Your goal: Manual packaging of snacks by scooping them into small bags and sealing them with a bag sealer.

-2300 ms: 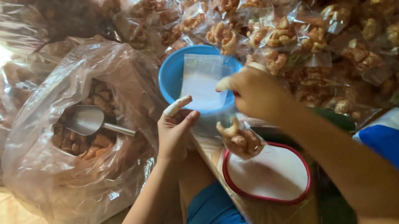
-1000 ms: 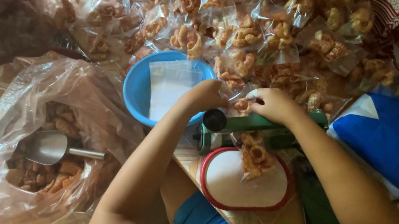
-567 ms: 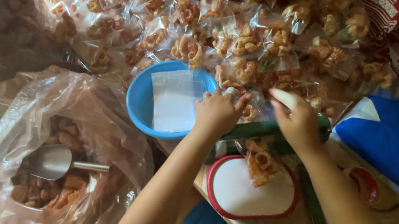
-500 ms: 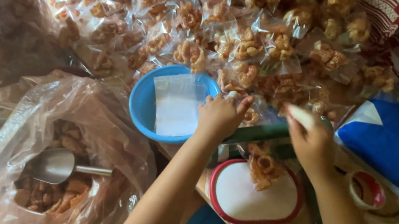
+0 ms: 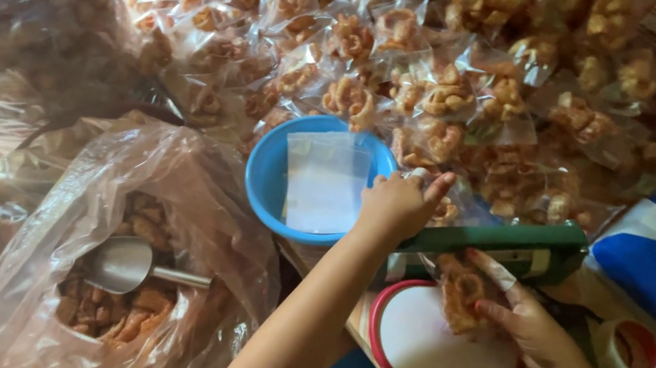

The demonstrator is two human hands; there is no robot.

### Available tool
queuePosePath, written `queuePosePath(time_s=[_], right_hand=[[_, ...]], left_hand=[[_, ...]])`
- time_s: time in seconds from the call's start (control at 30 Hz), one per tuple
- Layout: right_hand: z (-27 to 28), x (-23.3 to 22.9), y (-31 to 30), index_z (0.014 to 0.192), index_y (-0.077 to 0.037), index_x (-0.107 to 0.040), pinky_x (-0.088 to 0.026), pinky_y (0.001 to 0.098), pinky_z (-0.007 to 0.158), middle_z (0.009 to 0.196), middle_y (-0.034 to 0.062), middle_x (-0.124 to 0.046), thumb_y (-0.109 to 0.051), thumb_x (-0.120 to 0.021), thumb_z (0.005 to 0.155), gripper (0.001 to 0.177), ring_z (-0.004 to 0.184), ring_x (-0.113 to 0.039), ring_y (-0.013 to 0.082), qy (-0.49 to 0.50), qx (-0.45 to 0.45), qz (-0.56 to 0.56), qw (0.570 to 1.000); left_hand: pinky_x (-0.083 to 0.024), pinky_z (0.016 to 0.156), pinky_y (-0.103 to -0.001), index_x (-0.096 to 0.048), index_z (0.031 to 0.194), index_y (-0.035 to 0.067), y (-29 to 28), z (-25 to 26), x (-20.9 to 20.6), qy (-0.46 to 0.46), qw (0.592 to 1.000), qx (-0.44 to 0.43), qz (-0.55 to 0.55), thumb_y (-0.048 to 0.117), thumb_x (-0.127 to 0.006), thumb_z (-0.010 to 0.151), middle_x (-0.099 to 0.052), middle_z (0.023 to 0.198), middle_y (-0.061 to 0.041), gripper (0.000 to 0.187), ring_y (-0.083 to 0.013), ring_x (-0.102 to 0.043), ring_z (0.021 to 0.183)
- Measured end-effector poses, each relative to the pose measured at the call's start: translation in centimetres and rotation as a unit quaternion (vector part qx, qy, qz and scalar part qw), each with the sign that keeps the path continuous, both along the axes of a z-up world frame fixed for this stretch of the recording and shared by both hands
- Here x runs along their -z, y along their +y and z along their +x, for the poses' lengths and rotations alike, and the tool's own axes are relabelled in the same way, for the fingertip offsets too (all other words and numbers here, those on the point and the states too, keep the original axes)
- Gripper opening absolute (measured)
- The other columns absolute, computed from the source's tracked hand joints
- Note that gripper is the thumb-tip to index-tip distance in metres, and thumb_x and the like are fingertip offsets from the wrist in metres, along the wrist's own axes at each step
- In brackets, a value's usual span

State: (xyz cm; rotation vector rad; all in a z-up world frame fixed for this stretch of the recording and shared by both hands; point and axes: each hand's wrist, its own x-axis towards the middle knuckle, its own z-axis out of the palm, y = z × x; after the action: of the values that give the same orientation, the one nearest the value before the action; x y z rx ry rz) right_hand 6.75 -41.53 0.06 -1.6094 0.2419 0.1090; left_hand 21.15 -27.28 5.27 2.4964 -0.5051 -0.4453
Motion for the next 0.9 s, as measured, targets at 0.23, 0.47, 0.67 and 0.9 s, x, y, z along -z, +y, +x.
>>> queuePosePath(time_s=[0.23,0.47,0.67,0.9], right_hand=[[0.3,0.5,0.1,0.13,-0.013,-0.045,-0.034,0.0316,0.098,0.137,-0.004,-0.043,-0.003,-0.061,0.066,0.067,0.122,-0.039,0.0127,0.037,0.032,0.021,0.999],[-0.5,3.6,-1.4,0.13,-0.006,-0.044,-0.044,0.0362,0.086,0.129,0.0092,-0.049,0.005,-0.057,0.067,0.065,0.113,-0.048,0.0207,-0.025,0.013,0.073,0.997],[-2.4,5.8,-4.7,0.122,-0.002,-0.052,-0.05,0.039,0.074,0.121,0.0147,-0.057,0.009,-0.074,0.049,0.077,0.107,-0.053,0.0234,-0.061,-0.05,0.022,0.997],[-3.7,4.1,-15.1,0.116,0.008,-0.045,-0.034,0.0549,0.079,0.097,0.0233,-0.049,-0.01,-0.036,0.102,0.025,0.083,-0.046,0.0335,-0.124,-0.143,0.73,0.657]], left_hand=[[-0.035,0.09,-0.053,-0.052,0.114,0.009,0.1,-0.5,-0.2,-0.018,1.0,-0.002,-0.004,0.063,-0.008,0.081,-0.053,0.111,-0.022,0.077,-0.0412,-0.046,0.111],[-0.035,0.09,-0.051,-0.055,0.112,0.01,-0.4,-1.1,-0.5,-0.04,0.999,0.001,-0.014,0.064,-0.006,0.078,-0.05,0.118,-0.022,0.08,-0.0424,-0.044,0.113],[-0.035,0.092,-0.05,-0.056,0.109,0.007,-1.2,-1.6,-4.1,-0.043,0.997,0.014,-0.061,0.061,-0.007,0.077,-0.054,0.112,-0.024,0.079,-0.0425,-0.045,0.113],[-0.046,0.061,-0.027,-0.066,0.084,0.003,1.3,-1.3,-3.8,-0.074,0.939,-0.039,-0.332,0.05,-0.031,0.076,-0.062,0.062,-0.008,0.058,-0.019,-0.063,0.057]])
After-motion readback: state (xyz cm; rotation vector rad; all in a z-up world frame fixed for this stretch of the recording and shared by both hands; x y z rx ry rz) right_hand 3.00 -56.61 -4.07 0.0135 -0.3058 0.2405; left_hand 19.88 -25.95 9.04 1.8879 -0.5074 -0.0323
